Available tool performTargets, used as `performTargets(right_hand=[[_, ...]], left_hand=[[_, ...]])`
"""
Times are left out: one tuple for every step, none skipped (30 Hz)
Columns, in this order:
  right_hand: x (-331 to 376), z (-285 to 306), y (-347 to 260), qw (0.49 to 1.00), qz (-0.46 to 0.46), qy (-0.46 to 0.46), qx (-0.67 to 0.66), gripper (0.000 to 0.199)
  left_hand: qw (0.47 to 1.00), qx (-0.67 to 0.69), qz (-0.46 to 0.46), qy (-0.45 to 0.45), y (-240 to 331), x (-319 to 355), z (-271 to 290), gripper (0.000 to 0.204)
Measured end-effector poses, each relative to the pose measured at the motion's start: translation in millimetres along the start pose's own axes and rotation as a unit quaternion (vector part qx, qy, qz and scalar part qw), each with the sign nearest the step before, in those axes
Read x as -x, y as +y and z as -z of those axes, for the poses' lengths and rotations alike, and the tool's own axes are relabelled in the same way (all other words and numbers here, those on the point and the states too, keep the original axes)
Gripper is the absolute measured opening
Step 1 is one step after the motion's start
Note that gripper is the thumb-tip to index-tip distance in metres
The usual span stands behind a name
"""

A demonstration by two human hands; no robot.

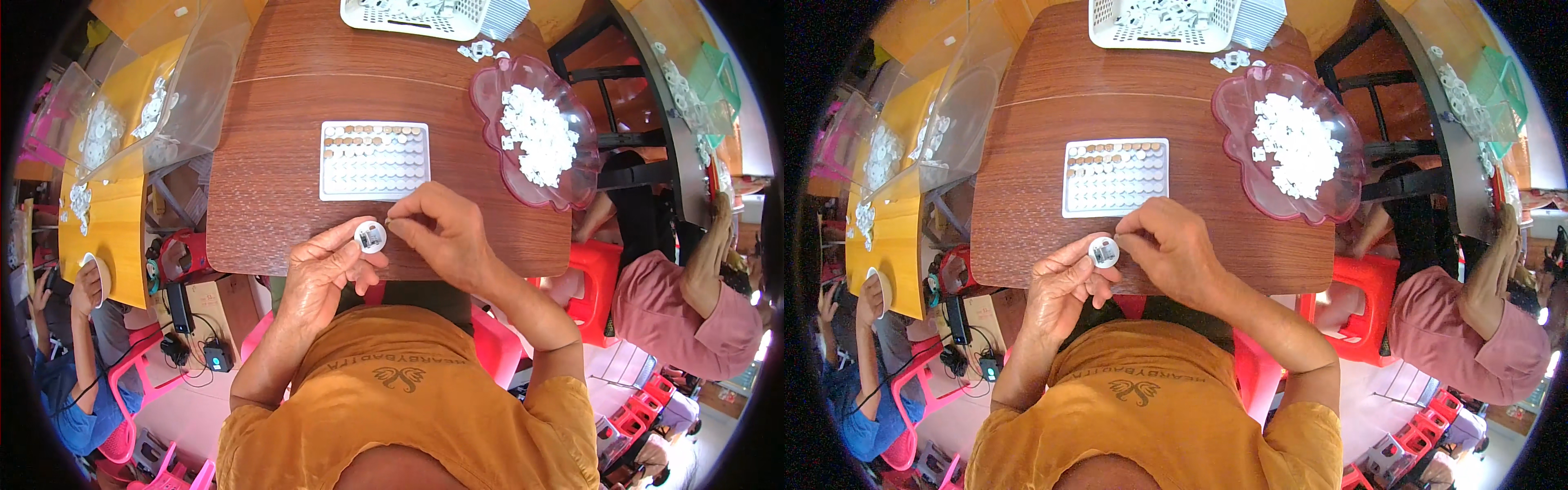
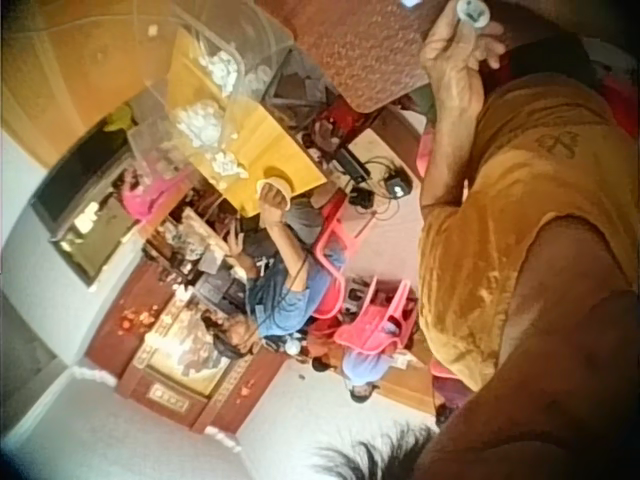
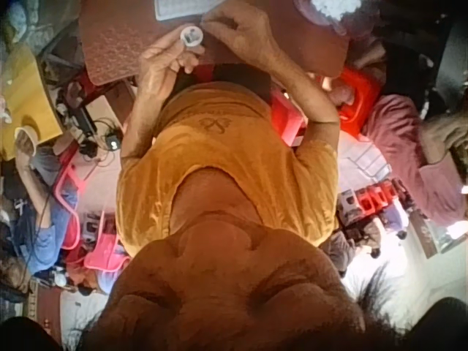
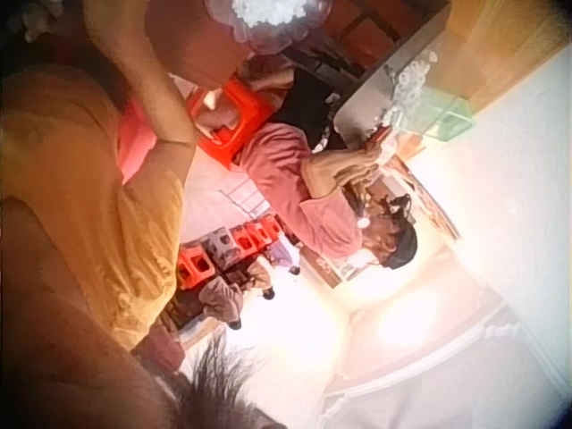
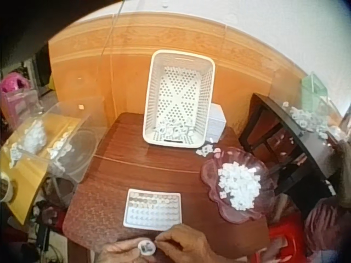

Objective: The person assembles circular casings by hand, inserting internal parts and white filler material into them.

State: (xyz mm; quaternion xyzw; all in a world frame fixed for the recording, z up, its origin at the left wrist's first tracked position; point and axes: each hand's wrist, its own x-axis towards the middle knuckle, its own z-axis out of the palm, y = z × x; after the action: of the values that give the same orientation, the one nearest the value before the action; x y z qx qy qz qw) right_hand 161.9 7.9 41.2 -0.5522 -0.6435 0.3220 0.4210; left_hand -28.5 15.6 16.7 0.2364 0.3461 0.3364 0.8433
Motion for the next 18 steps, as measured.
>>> performTargets(right_hand=[[4.2,-0.8,1.5,1.000,-0.001,0.001,0.000,0.007],[7.7,-1.8,2.6,0.999,0.041,0.004,0.019,0.008],[10.0,-2.7,4.1,0.996,0.082,0.006,0.038,0.010],[11.2,-4.3,5.6,0.992,0.115,0.013,0.043,0.011],[12.3,-6.3,7.3,0.992,0.114,0.014,0.043,0.011],[13.4,-8.3,9.1,0.987,0.147,0.033,0.058,0.012],[14.3,-9.4,10.6,0.980,0.181,0.051,0.073,0.013],[15.4,-9.6,11.7,0.980,0.180,0.051,0.073,0.013],[16.6,-9.7,12.5,0.974,0.202,0.052,0.092,0.015],[17.8,-9.7,12.8,0.967,0.223,0.053,0.110,0.016],[18.9,-9.9,12.7,0.967,0.222,0.053,0.111,0.016],[19.8,-10.2,12.6,0.962,0.236,0.055,0.122,0.018],[20.5,-10.5,12.7,0.957,0.251,0.057,0.132,0.019],[20.8,-11.4,13.7,0.957,0.250,0.057,0.133,0.019],[21.0,-12.7,15.4,0.954,0.258,0.062,0.137,0.019],[21.1,-13.1,16.3,0.951,0.266,0.068,0.142,0.019],[21.5,-12.4,15.5,0.951,0.265,0.068,0.143,0.019],[22.1,-11.4,13.9,0.955,0.254,0.052,0.141,0.021]], left_hand=[[1.000,-0.017,-0.002,0.008,-0.4,0.9,-2.6,0.035],[1.000,-0.018,-0.001,0.008,-1.1,1.5,-5.0,0.035],[0.999,-0.033,-0.011,0.010,-1.9,1.8,-7.3,0.034],[0.999,-0.048,-0.022,0.013,-2.6,2.3,-9.2,0.033],[0.999,-0.049,-0.021,0.012,-3.3,2.7,-10.5,0.033],[0.997,-0.068,-0.026,0.015,-4.0,3.1,-11.6,0.032],[0.996,-0.086,-0.032,0.018,-4.5,3.4,-12.4,0.031],[0.996,-0.086,-0.031,0.018,-4.6,3.9,-13.5,0.031],[0.995,-0.094,-0.032,0.022,-4.5,4.3,-14.7,0.030],[0.994,-0.101,-0.033,0.027,-4.6,4.7,-15.5,0.030],[0.994,-0.101,-0.032,0.027,-5.1,4.6,-15.8,0.030],[0.994,-0.106,-0.033,0.024,-5.5,4.3,-15.9,0.029],[0.993,-0.110,-0.033,0.021,-5.8,4.0,-16.0,0.028],[0.993,-0.110,-0.032,0.021,-5.8,3.6,-16.0,0.028],[0.994,-0.101,-0.025,0.020,-5.5,3.0,-15.8,0.028],[0.995,-0.091,-0.017,0.018,-5.2,2.6,-15.8,0.028],[0.996,-0.091,-0.017,0.017,-5.1,2.6,-15.6,0.028],[0.994,-0.102,-0.020,0.019,-4.9,2.8,-15.5,0.028]])
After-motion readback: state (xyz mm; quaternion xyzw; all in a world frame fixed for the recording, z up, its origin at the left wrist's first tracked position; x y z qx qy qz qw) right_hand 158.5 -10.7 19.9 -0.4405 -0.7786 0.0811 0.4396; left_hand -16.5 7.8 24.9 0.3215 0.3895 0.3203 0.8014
